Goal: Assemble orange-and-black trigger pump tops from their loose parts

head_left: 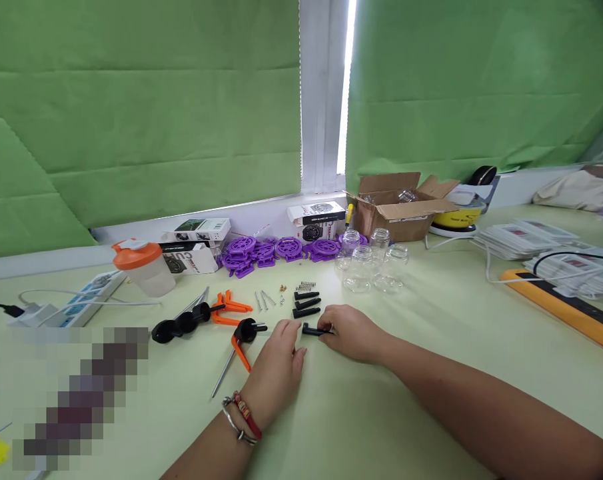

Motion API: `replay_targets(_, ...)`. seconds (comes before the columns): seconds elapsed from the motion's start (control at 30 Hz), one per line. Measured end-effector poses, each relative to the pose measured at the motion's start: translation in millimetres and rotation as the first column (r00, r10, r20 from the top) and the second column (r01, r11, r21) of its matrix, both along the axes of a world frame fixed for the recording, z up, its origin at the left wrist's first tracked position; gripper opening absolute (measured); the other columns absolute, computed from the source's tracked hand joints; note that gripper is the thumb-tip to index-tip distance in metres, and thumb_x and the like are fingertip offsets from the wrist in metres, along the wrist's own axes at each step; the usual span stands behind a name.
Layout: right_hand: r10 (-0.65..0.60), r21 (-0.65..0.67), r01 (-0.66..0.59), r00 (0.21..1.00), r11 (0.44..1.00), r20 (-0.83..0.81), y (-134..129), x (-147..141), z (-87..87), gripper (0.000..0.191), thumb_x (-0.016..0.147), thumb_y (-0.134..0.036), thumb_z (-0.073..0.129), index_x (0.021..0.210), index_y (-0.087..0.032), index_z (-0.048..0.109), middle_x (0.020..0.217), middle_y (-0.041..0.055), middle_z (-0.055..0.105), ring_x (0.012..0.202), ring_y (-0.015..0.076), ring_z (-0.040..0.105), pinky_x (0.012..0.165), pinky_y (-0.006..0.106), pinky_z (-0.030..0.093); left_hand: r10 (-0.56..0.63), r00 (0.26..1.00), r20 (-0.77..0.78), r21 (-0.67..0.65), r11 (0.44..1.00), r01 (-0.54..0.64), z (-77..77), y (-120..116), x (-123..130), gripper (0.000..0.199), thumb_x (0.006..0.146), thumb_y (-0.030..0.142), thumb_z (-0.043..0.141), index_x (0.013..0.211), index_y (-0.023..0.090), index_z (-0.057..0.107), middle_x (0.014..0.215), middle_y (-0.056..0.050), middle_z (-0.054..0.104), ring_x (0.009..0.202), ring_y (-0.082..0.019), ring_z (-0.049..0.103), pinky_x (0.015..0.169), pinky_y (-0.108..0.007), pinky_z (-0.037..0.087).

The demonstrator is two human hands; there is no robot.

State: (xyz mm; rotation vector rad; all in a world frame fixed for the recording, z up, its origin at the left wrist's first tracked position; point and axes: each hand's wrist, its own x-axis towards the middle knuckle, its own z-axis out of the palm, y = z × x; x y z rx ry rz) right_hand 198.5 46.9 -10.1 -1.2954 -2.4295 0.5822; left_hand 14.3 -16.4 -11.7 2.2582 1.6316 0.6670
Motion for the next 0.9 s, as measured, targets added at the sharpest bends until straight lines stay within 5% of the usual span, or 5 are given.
replay_targets(0.07, 0.017, -0.006, -0.018, 1.000, 1.000, -0.018, -3.0, -2.0, 1.3, 0.013, 0.074, -0.020, 0.055, 0.079, -0.020, 0.067, 0.083, 0.0026, 0.064, 0.073, 0.0146, 0.055, 0.063, 0.023, 0.038, 0.041, 0.999, -0.007, -0.090, 0.995, -0.041, -4.9, 2.0, 2.4, 0.038, 0.082, 0.017, 0.043, 0.119, 0.017, 0.044, 0.105, -0.009, 0.054, 0.088, -0.019, 0.056, 0.075, -0.031, 0.048)
replay_targets(0.23, 0.059, 0.011, -0.059, 0.998, 0.998, -0.032, -2.6, -5.9, -1.6, 0.012, 0.075, -0.021, 0.057, 0.085, -0.018, 0.064, 0.085, 0.0033, 0.062, 0.077, 0.0157, 0.055, 0.066, 0.025, 0.039, 0.056, 0.998, -0.031, -0.078, 0.995, -0.058, -15.2, 10.9, 2.5, 0.035, 0.083, 0.020, 0.042, 0.118, 0.018, 0.047, 0.105, -0.008, 0.054, 0.094, -0.019, 0.054, 0.080, -0.030, 0.044)
replay_targets(0.5, 0.120, 0.074, -0.118, 0.992, 0.990, -0.023, -0.4, -7.2, -5.9, 0.012, 0.080, -0.018, 0.056, 0.088, -0.019, 0.065, 0.087, 0.0047, 0.061, 0.085, 0.0184, 0.056, 0.074, 0.028, 0.040, 0.062, 0.998, -0.005, -0.067, 0.996, -0.062, -9.8, 14.2, 2.8, 0.022, 0.081, 0.018, 0.043, 0.099, 0.020, 0.055, 0.090, -0.005, 0.055, 0.080, -0.018, 0.053, 0.069, -0.029, 0.041)
replay_targets(0.9, 0.187, 0.088, -0.167, 0.928, 0.982, -0.322, -2.9, -9.5, 7.5, 0.017, 0.077, -0.012, 0.058, 0.088, -0.021, 0.067, 0.088, 0.0025, 0.060, 0.079, 0.0133, 0.056, 0.073, 0.025, 0.044, 0.059, 0.995, 0.075, -0.104, 0.993, -0.051, -7.8, 16.8, 2.2, 0.020, 0.079, 0.017, 0.045, 0.095, 0.019, 0.059, 0.084, -0.005, 0.056, 0.076, -0.017, 0.053, 0.068, -0.028, 0.041)
